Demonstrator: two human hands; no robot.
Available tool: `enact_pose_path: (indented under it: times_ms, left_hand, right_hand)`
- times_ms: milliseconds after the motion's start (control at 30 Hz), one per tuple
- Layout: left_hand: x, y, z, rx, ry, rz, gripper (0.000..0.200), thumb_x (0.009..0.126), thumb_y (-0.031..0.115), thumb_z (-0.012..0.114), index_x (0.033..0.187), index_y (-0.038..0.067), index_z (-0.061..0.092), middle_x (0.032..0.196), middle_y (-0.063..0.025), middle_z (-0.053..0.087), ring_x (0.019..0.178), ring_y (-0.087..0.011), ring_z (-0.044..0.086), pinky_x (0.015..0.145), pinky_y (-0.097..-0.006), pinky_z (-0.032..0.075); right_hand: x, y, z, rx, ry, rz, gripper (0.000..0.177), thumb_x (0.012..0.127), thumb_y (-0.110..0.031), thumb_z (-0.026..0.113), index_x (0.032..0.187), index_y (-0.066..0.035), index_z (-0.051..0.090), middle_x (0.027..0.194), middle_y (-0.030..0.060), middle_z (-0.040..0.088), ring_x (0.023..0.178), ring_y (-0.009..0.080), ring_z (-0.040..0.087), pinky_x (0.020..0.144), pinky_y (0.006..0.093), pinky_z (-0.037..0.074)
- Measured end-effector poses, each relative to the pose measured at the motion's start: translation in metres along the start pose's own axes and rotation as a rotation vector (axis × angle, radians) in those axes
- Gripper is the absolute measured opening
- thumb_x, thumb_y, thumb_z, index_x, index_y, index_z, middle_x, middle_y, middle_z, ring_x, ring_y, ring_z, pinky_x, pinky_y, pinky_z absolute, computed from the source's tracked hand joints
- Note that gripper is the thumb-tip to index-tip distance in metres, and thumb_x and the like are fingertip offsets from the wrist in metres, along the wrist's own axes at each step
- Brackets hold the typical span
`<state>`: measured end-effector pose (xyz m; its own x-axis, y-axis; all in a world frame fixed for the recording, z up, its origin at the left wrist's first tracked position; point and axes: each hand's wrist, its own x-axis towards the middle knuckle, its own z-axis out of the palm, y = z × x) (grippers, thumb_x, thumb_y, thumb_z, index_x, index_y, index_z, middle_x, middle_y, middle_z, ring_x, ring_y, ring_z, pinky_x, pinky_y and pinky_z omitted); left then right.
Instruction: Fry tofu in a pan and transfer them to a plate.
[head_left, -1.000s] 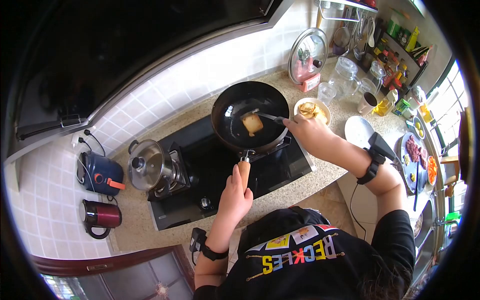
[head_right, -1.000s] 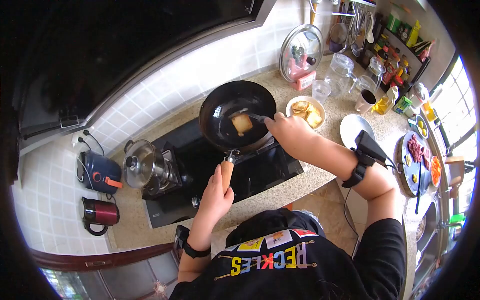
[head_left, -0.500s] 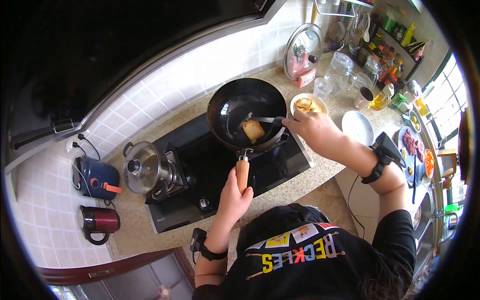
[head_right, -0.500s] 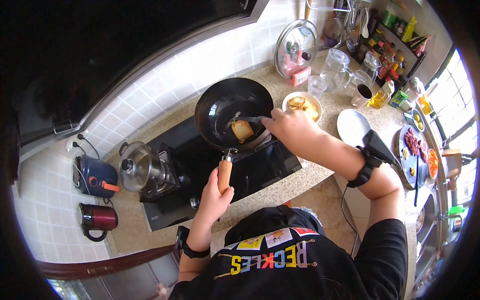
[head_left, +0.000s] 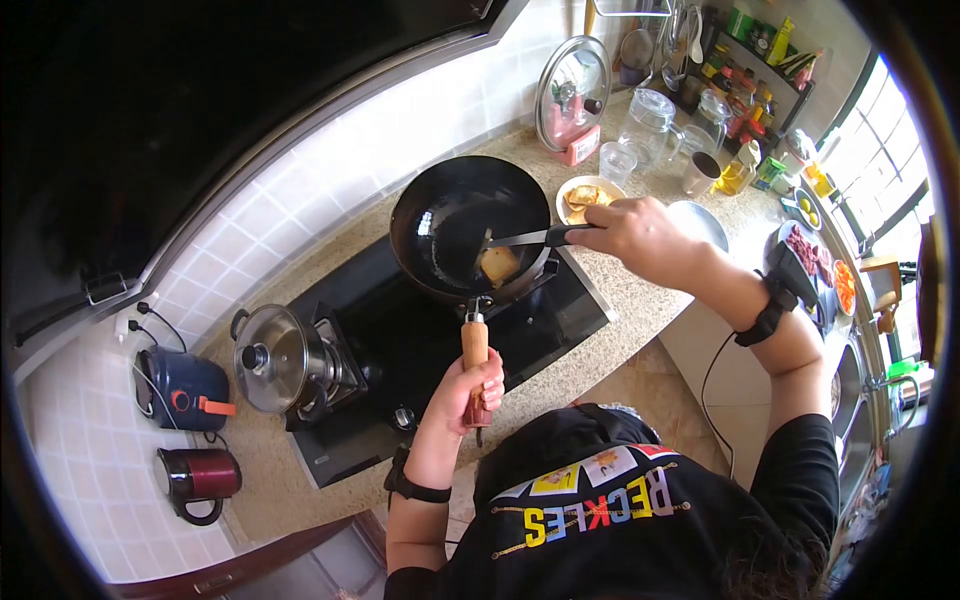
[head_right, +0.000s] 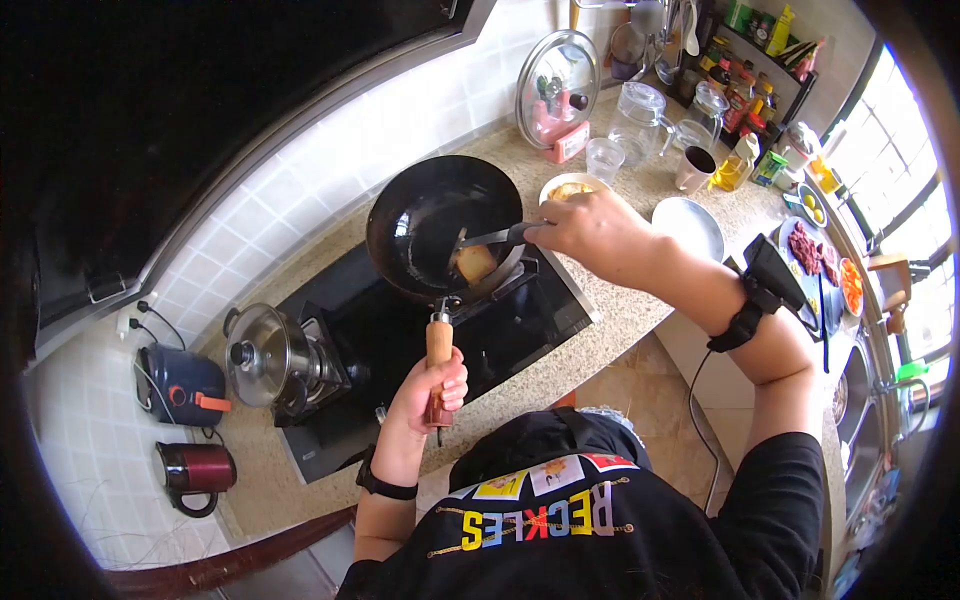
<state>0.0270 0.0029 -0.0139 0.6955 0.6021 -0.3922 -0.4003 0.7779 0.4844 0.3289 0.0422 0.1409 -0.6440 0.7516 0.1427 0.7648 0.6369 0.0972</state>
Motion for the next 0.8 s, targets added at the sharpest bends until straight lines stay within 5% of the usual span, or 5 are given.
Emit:
enact_pose_path:
  times_ms: [100, 367, 800]
  left_hand:
    - [0.000, -0.004, 0.019, 0.136, 0.147, 0.004, 0.022, 0.082, 0.008, 0.065, 0.093, 0.010, 0.046, 0.065, 0.0011, 0.046, 0.052, -0.0079, 0.047, 0.046, -0.0223, 0.041]
    - [0.020, -0.013, 0.041, 0.184, 0.132, 0.088, 0.026, 0.080, 0.006, 0.064, 0.094, 0.010, 0.042, 0.066, -0.0020, 0.047, 0.054, -0.0104, 0.050, 0.046, -0.0248, 0.044]
    - [0.083, -0.050, 0.083, 0.372, 0.272, 0.205, 0.036, 0.081, 0.001, 0.059, 0.108, 0.003, 0.035, 0.069, -0.0063, 0.049, 0.050, -0.0131, 0.053, 0.043, -0.0294, 0.048]
  right_hand:
    - [-0.006, 0.002, 0.000, -0.027, 0.060, 0.007, 0.036, 0.075, -0.003, 0.056, 0.109, -0.012, 0.064, 0.081, 0.0067, 0.052, 0.075, 0.0246, 0.061, 0.062, 0.0375, 0.049]
    - [-0.024, 0.022, -0.026, -0.008, 0.085, 0.216, 0.041, 0.070, 0.004, 0.056, 0.106, -0.012, 0.068, 0.082, 0.0076, 0.061, 0.073, 0.0275, 0.063, 0.062, 0.0366, 0.050]
    - [-0.040, 0.123, 0.003, 0.104, 0.118, -0.039, 0.041, 0.072, -0.001, 0.057, 0.108, -0.018, 0.067, 0.089, 0.0057, 0.062, 0.077, 0.0263, 0.064, 0.065, 0.0363, 0.052]
